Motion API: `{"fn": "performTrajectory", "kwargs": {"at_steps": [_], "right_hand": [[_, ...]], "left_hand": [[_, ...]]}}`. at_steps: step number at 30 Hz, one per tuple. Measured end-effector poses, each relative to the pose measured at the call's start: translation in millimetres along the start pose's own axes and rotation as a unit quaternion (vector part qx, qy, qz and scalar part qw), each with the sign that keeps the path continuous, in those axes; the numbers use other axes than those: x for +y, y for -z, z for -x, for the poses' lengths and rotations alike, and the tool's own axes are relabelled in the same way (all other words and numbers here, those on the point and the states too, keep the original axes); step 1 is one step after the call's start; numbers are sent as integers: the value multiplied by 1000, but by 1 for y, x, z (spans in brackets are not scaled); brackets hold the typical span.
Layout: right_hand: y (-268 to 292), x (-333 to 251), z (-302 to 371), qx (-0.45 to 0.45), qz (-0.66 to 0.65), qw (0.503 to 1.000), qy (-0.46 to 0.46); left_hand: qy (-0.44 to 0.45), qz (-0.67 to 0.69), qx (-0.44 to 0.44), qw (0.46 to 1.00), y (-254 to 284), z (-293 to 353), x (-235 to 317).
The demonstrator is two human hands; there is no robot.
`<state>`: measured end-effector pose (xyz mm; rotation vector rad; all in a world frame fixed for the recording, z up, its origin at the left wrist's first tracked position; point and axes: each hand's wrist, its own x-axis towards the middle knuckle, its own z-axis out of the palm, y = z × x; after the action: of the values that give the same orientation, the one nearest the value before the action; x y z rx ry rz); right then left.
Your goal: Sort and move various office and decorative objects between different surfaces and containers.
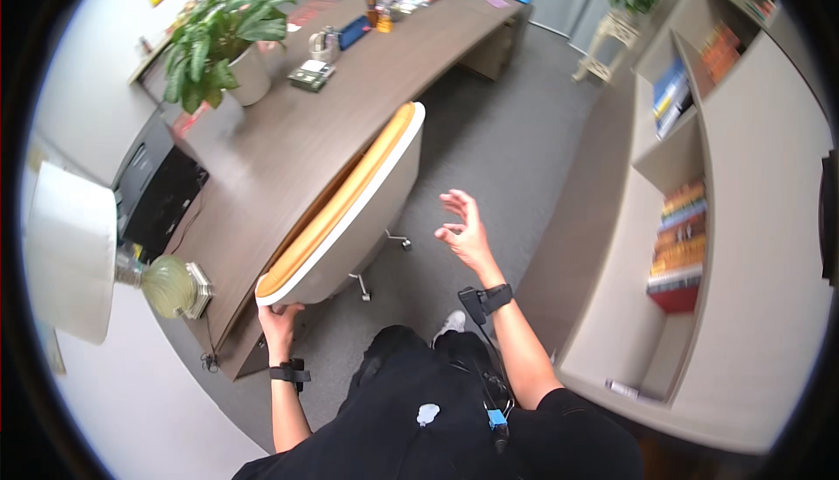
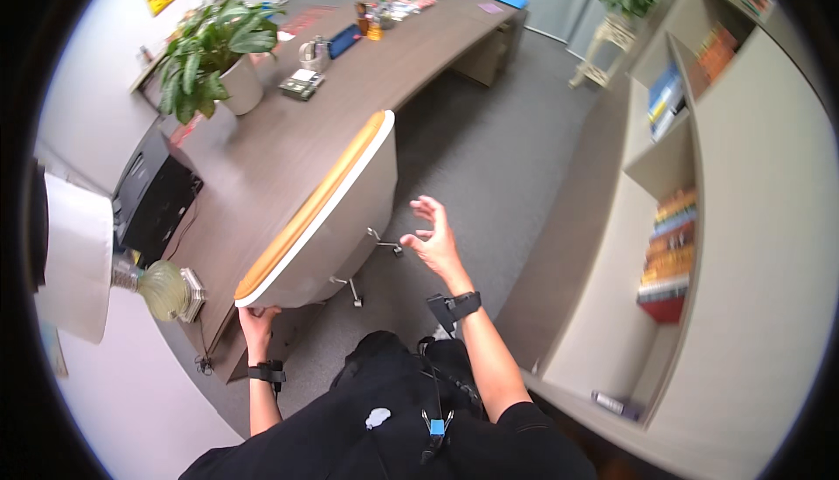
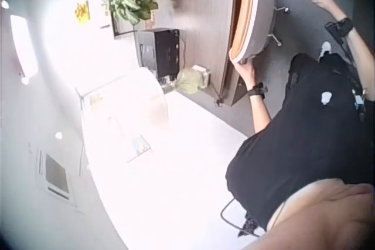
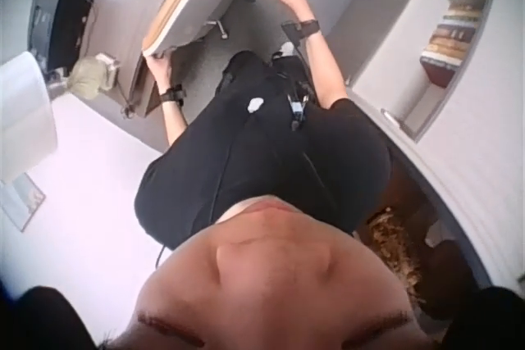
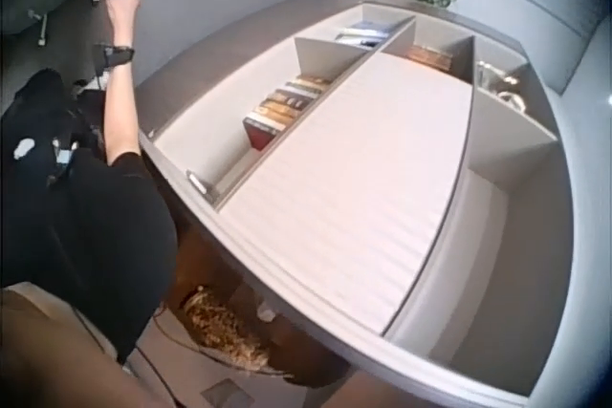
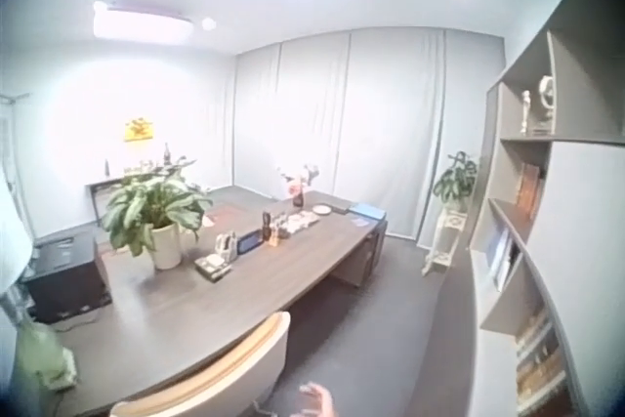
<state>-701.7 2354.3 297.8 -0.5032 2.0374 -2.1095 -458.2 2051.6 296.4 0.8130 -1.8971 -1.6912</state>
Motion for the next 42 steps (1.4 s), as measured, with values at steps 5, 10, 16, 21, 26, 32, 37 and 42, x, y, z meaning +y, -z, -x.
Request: {"fn": "performTrajectory", "kwargs": {"at_steps": [5, 10, 16, 21, 26, 32, 37, 42], "right_hand": [[9, -37, -88, -48, -77, 992, 84], [1, -46, -169, -172, -43, 981, 78], [-20, 0, -217, -255, -121, 955, 88], [-12, 6, -242, -353, -77, 928, 93], [-27, 1, -258, -448, -144, 883, 4], [-30, 3, -260, -424, -127, 896, -22], [-22, 1, -287, -470, -82, 879, 10], [-6, 4, -313, -461, -60, 885, 18]], "left_hand": [[-39, -49, 111, 992, -18, 13, 21], [29, -25, 126, 991, -28, 16, 45], [54, -117, 205, 970, -30, 18, 33], [57, -189, 208, 958, -41, 21, 67], [60, -89, 192, 976, -50, 9, 64], [19, -54, 319, 946, -69, 17, 49], [11, -90, 340, 936, -95, 19, 53], [32, -84, 380, 921, -141, 23, 61]]}}
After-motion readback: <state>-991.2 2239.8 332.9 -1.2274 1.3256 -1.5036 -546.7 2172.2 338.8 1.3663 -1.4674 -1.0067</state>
